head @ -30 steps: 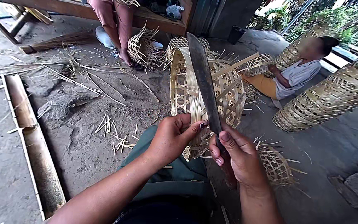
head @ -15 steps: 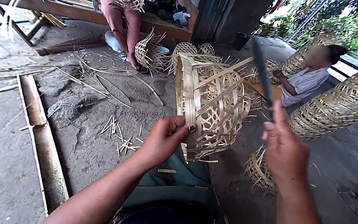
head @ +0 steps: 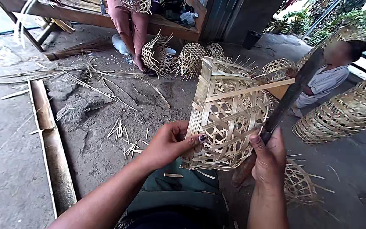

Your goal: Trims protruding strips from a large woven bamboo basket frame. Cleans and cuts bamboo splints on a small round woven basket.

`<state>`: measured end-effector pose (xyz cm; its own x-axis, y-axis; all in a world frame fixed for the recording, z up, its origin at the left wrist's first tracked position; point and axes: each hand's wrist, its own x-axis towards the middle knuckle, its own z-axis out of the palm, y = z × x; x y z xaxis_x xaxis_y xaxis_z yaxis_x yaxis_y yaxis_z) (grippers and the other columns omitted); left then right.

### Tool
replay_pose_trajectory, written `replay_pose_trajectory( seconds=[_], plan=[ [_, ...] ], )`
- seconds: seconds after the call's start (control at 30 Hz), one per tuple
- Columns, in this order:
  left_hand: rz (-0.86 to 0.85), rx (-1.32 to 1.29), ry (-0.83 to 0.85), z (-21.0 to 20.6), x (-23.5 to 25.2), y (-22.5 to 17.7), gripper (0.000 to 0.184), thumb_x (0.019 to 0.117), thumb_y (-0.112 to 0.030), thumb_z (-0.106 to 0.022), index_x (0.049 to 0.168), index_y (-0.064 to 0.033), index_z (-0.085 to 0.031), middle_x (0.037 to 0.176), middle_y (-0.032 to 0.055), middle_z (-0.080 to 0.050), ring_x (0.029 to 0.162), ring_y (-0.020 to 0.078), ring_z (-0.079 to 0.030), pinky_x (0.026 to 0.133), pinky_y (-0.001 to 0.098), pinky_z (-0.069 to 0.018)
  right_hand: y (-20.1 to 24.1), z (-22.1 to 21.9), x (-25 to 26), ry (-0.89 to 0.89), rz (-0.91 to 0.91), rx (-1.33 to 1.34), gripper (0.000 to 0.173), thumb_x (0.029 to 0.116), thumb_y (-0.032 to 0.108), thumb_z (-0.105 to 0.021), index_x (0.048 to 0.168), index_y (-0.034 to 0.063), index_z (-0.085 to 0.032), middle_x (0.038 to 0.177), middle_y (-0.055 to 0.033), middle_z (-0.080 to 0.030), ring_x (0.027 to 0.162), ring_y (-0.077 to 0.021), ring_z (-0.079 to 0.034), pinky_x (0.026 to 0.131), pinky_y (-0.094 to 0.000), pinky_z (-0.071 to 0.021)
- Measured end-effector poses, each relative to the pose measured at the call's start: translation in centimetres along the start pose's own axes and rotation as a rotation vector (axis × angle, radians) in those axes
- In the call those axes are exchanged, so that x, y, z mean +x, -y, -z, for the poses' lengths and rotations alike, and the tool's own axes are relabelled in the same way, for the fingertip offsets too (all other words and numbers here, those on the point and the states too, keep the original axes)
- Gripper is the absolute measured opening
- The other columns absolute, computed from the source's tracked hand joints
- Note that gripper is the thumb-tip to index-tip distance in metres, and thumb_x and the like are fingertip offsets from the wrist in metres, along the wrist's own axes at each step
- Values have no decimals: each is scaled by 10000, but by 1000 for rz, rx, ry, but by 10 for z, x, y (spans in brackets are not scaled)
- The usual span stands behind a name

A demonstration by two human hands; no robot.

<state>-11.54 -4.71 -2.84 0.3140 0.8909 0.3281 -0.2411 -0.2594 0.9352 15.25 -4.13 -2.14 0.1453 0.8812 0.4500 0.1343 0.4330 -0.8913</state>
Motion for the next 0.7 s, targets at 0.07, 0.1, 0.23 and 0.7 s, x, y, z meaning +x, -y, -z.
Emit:
replay_pose_trajectory(
  seconds=[0.07,0.1,0.23,0.7],
  plan=[
    [107,-212,85,16,10,-12,517,1032,-456,-475,1348,-57,-569,1170,120,-701,1043,218,-701,892,386,-597,1,-1,0,56,-43,-9,1072,838,374,-828,1622,73,-162,903,39,-573,703,-23,-590,591,-141,-520],
    [127,-303,114,23,17,-19,656,1042,-585,-363,1414,-71,-530,1209,130,-681,1057,230,-696,890,399,-602,1,-3,0,82,-59,-17,1099,829,382,-834,1640,101,-148,899,36,-574,679,-25,-580,557,-141,-508],
    [271,-264,-114,21,37,-48,555,1095,-509,-352,1230,-72,-666,980,79,-722,738,127,-693,662,277,-604,3,-12,2,111,-72,-56,1081,811,411,-845,1644,165,-201,899,23,-587,620,-45,-559,503,-164,-499],
    [531,-598,-347,39,38,-43,214,1038,-276,-533,1142,-122,-640,1089,34,-708,915,146,-710,759,394,-619,-12,-38,26,83,-157,-73,1028,790,380,-853,1623,195,-280,749,39,-517,554,-45,-518,483,-171,-472]
  ],
)
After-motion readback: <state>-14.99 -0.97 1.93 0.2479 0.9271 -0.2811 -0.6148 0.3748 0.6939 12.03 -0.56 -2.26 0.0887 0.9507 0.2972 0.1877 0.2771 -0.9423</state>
